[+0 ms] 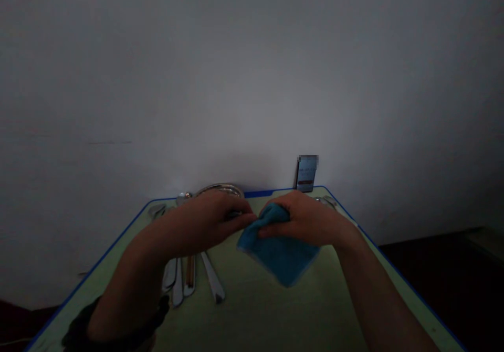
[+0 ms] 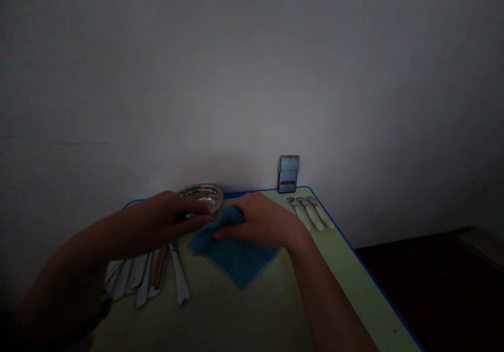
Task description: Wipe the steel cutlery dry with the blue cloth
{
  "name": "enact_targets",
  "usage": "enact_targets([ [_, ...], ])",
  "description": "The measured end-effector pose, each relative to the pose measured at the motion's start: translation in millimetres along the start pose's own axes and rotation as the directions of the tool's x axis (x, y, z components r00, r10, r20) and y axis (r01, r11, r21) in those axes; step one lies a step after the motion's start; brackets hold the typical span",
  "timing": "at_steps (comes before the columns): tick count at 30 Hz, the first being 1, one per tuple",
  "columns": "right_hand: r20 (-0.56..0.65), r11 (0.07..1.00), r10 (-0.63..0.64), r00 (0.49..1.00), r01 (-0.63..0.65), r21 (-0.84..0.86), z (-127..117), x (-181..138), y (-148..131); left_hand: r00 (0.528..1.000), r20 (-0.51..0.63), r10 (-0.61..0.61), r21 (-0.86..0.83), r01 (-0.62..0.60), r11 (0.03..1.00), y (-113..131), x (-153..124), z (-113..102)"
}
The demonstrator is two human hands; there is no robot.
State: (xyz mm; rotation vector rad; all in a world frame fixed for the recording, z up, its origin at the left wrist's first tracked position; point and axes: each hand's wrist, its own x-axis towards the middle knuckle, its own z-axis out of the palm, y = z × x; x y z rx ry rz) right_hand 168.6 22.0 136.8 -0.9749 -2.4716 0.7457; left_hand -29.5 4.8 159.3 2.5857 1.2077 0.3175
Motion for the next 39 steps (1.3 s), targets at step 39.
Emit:
enact_targets([
  [39,-0.07,0.981,0.091,0.993,-0.077,0.18,-8.2,-6.5,17.0,0.999,-0.045,0.006,-0.024,-0.007,1.0,-1.8,-5.1,-5.8],
])
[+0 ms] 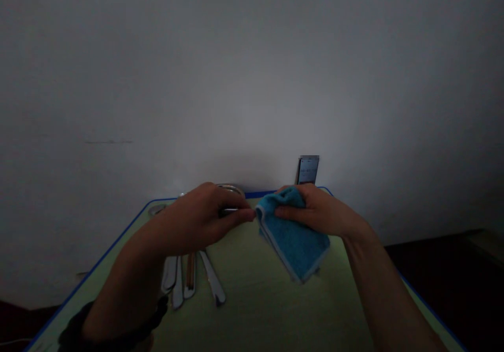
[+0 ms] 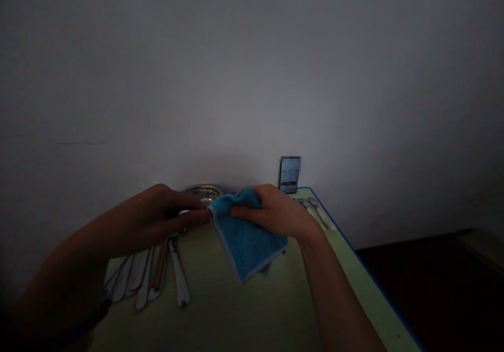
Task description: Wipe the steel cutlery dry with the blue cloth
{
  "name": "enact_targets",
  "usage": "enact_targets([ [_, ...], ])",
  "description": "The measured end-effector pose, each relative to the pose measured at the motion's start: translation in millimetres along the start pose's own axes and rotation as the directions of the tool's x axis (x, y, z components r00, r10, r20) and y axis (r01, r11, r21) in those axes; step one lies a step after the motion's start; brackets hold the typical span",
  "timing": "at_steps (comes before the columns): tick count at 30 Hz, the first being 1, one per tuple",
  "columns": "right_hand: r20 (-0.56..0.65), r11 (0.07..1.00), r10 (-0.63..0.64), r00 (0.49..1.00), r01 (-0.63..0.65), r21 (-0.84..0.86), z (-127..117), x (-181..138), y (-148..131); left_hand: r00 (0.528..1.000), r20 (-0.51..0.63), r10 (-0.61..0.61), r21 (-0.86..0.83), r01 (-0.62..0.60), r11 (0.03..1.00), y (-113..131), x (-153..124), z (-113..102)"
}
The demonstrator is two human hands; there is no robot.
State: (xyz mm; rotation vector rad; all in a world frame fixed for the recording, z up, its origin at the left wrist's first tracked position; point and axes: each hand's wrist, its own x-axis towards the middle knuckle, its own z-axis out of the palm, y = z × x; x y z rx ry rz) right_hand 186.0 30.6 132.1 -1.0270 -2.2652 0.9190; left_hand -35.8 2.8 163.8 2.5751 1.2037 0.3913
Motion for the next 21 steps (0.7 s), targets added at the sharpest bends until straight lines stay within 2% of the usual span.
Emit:
enact_targets([
  [3,-0.058,0.997,0.025,0.998,-0.029,-0.074,2.3,2.6,-1.6,1.0,-0.01,-0.007,0.004,0.007,1.0,0.0,1.1,0.1],
  [7,-0.054,0.991,0.006,0.999,-0.013,-0.131,6.2,5.6,1.0,1.0,0.012,0.022,-0.038,-0.021,0.999,-3.7,-0.2,-0.9],
  [14,0.054,1.0,0.008,0.998,-0.008,-0.003,11.5,7.7,7.1,0.998,0.044,0.044,-0.031,-0.043,0.999,-5.6,-1.2,-3.7],
  [16,-0.006,0.997,0.038,0.999,-0.037,0.067,14.6,9.1,10.0,0.999,0.024,0.039,0.001,-0.039,0.999,-5.4,0.1,-3.5],
  [18,-0.137,0.985,0.093,0.986,-0.07,0.16,19.5,13.1,14.6,1.0,-0.023,0.01,0.076,-0.008,0.997,-4.5,2.5,-1.4],
  [21,-0.372,0.948,0.212,0.904,-0.098,0.303,30.4,23.5,23.2,0.991,-0.124,-0.057,0.255,0.087,0.963,-0.7,7.7,6.2],
])
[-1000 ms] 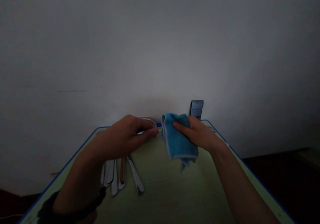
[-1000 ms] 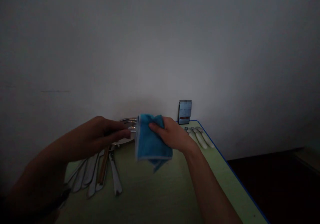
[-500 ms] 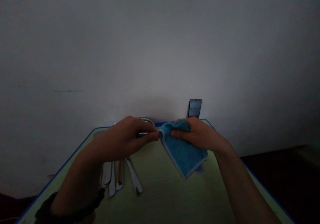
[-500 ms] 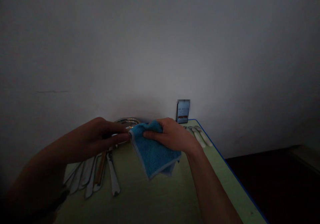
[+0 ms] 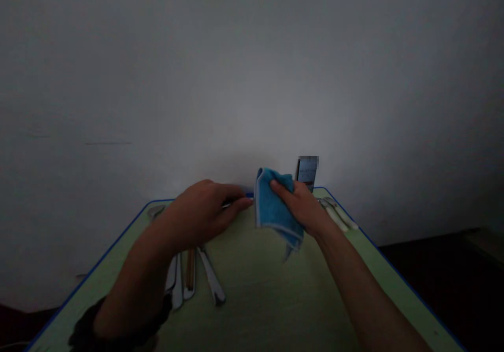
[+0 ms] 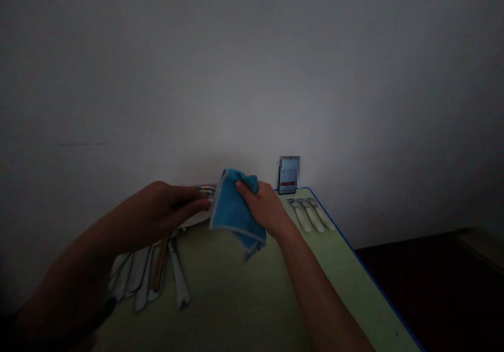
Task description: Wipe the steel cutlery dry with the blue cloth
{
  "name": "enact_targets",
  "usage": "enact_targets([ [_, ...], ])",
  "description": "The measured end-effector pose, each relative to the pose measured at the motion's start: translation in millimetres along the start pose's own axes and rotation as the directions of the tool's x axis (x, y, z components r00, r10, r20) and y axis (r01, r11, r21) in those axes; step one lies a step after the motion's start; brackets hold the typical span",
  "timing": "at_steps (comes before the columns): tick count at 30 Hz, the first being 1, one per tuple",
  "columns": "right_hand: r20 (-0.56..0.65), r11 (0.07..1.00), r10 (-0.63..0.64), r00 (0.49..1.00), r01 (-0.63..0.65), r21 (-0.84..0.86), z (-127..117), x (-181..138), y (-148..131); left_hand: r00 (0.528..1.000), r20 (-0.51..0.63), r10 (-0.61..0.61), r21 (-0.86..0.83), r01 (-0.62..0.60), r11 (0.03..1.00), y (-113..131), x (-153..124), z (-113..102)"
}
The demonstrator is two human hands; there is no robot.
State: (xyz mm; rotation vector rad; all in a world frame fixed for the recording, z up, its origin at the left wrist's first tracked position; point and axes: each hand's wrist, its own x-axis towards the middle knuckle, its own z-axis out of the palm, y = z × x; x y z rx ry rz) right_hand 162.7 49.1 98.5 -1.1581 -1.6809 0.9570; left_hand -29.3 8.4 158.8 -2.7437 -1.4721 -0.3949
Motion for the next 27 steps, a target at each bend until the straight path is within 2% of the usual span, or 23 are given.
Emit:
enact_targets([
  [3,-0.195,0.992,0.075,0.978,-0.053,0.117,15.0,6.1,8.9,0.997,-0.051,-0.059,0.168,0.067,0.984,9.0,3.2,7.1],
  [6,-0.252,0.958,0.1,0.962,-0.025,0.286,28.6,7.7,12.7,0.992,-0.072,-0.102,0.268,0.118,0.956,15.4,4.0,9.2],
  [9,-0.095,0.873,0.09,0.991,-0.033,0.486,32.8,5.8,11.8,0.989,-0.06,-0.136,0.276,0.147,0.95,16.0,2.6,5.1],
  [12,0.102,0.835,0.049,0.994,-0.097,0.541,21.8,1.2,8.1,0.989,-0.05,-0.136,0.213,0.144,0.966,12.0,-0.4,-2.5],
  [15,0.274,0.883,-0.057,0.96,-0.079,0.462,0.5,-6.1,1.7,0.995,-0.045,-0.089,0.108,0.094,0.99,6.5,-4.1,-9.9],
  [17,0.423,0.929,-0.13,0.897,-0.039,0.369,-12.2,-10.9,-4.3,0.999,-0.031,-0.039,0.036,0.04,0.999,3.1,-6.1,-12.5],
  [19,0.496,0.973,-0.147,0.856,0.035,0.227,-19.8,-14.0,-10.7,1.0,-0.025,0.008,-0.01,-0.008,1.0,0.9,-6.6,-12.6],
  [21,0.503,0.992,-0.126,0.855,0.1,0.078,-22.4,-14.8,-16.1,0.999,-0.037,0.036,-0.024,-0.037,0.999,0.6,-5.9,-10.9],
  [23,0.469,0.992,-0.105,0.877,0.129,-0.019,-22.0,-14.4,-19.9,0.997,-0.057,0.047,-0.02,-0.048,0.999,2.0,-4.7,-8.7],
  [27,0.389,0.991,-0.097,0.916,0.126,-0.047,-19.0,-14.0,-23.2,0.997,-0.072,0.015,0.013,-0.014,1.0,6.4,-3.5,-7.4],
])
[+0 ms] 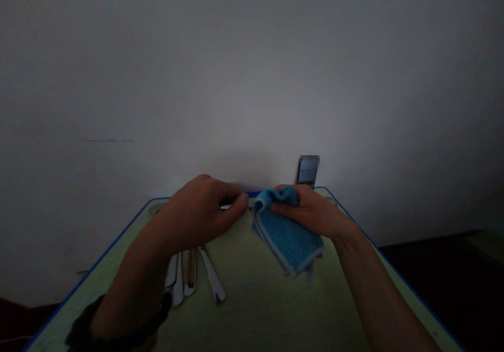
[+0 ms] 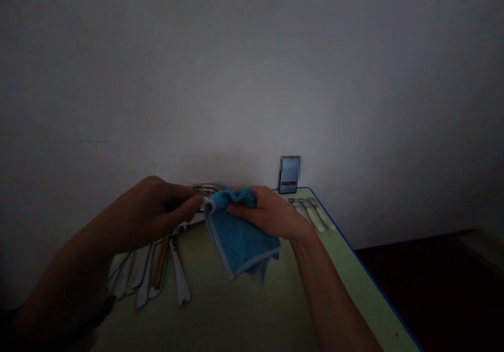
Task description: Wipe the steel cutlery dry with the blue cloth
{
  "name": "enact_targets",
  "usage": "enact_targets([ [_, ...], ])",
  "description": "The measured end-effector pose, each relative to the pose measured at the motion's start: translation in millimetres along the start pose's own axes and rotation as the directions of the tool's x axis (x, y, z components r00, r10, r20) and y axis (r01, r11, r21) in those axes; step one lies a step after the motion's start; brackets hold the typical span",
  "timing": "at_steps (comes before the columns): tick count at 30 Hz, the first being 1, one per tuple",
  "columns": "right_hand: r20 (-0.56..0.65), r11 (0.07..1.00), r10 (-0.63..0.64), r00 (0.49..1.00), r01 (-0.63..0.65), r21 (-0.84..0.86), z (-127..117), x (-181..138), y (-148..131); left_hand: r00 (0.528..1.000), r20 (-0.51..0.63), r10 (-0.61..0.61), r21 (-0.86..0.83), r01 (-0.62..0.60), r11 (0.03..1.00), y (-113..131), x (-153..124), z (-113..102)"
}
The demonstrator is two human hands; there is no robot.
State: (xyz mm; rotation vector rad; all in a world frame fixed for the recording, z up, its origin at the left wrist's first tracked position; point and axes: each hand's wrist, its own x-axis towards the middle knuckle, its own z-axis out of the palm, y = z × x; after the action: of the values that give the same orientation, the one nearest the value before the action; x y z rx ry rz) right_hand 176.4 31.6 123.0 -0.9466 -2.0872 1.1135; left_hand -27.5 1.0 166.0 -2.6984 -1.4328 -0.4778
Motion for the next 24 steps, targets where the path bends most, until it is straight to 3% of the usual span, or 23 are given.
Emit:
enact_targets([
  [4,-0.076,0.999,0.048,0.996,-0.049,-0.009,2.2,1.4,3.4,0.997,0.001,-0.079,0.018,0.079,0.997,2.5,1.2,-0.7],
  [7,-0.041,0.994,0.1,0.994,-0.101,-0.04,0.5,1.1,9.1,0.994,0.004,-0.106,0.022,0.106,0.994,4.1,3.4,3.0],
  [9,0.04,0.991,0.117,0.992,-0.115,-0.063,-1.8,-0.3,10.7,0.996,0.018,-0.089,0.02,0.089,0.996,5.4,5.0,7.9],
  [12,0.259,0.991,0.132,0.957,-0.118,-0.069,-3.5,-2.9,6.0,0.997,0.078,-0.02,-0.002,0.021,1.0,6.8,7.2,15.5],
  [15,0.368,0.989,0.087,0.926,-0.037,-0.141,-1.4,-3.1,-3.8,0.985,0.163,0.063,-0.067,-0.053,0.996,5.9,7.9,19.1],
  [20,0.317,0.98,0.059,0.946,0.005,-0.198,1.2,0.7,-8.3,0.959,0.266,0.094,-0.203,-0.04,0.978,0.6,3.5,15.4],
  [24,0.06,0.962,0.109,0.992,-0.09,-0.257,-2.6,1.0,-0.2,0.964,0.259,0.06,-0.239,0.003,0.971,-4.5,-0.1,13.5],
])
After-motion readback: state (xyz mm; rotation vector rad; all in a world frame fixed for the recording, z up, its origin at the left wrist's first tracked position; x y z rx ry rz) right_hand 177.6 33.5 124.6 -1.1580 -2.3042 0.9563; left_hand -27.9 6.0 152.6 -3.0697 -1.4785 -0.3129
